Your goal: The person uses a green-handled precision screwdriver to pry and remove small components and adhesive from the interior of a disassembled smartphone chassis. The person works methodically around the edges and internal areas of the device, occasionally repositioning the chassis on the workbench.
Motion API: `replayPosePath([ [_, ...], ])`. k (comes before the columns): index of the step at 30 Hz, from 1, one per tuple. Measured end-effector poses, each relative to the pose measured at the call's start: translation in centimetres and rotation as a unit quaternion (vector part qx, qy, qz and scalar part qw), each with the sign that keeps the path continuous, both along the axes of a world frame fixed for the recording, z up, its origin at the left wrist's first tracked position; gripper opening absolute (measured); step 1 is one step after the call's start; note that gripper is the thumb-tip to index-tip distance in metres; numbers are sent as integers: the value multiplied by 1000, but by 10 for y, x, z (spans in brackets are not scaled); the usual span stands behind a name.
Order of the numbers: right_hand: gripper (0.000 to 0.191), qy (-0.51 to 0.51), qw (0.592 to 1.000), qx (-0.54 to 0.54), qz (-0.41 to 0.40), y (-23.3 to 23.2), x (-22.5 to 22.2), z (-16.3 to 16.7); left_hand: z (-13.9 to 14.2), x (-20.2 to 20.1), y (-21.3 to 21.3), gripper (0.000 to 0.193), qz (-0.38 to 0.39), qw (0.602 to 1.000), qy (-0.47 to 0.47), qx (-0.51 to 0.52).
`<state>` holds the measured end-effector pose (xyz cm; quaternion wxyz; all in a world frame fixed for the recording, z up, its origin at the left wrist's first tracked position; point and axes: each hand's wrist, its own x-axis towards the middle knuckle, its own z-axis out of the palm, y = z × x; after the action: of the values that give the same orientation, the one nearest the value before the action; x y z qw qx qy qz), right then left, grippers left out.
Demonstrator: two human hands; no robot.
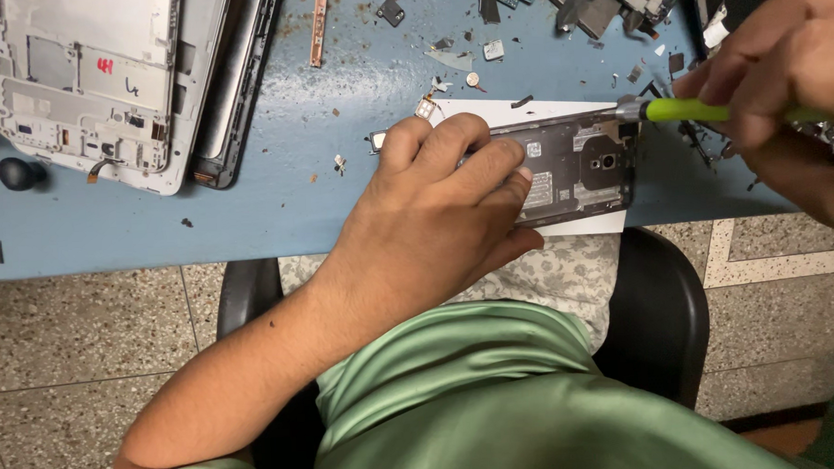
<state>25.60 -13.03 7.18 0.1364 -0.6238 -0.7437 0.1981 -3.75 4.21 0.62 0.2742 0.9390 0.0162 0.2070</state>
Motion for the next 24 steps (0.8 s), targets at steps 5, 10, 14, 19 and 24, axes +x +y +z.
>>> replayPosePath([
  [5,16,35,980,-98,-167,-26,12,-39,1,0,0,45,0,1000,-2,-2],
  [10,43,39,928,-220,-300,-50,36,-95,1,-1,0,45,1,1000,-4,-3],
  [14,69,42,952,-150,-264,-66,41,-103,0,-1,0,45,5,1000,-10,-6],
  [19,67,51,928,-243,-279,-58,46,-113,0,0,0,44,1,1000,-6,-5],
  [24,64,65,936,-256,-231,-46,54,-118,1,0,0,45,2,1000,-7,-2],
])
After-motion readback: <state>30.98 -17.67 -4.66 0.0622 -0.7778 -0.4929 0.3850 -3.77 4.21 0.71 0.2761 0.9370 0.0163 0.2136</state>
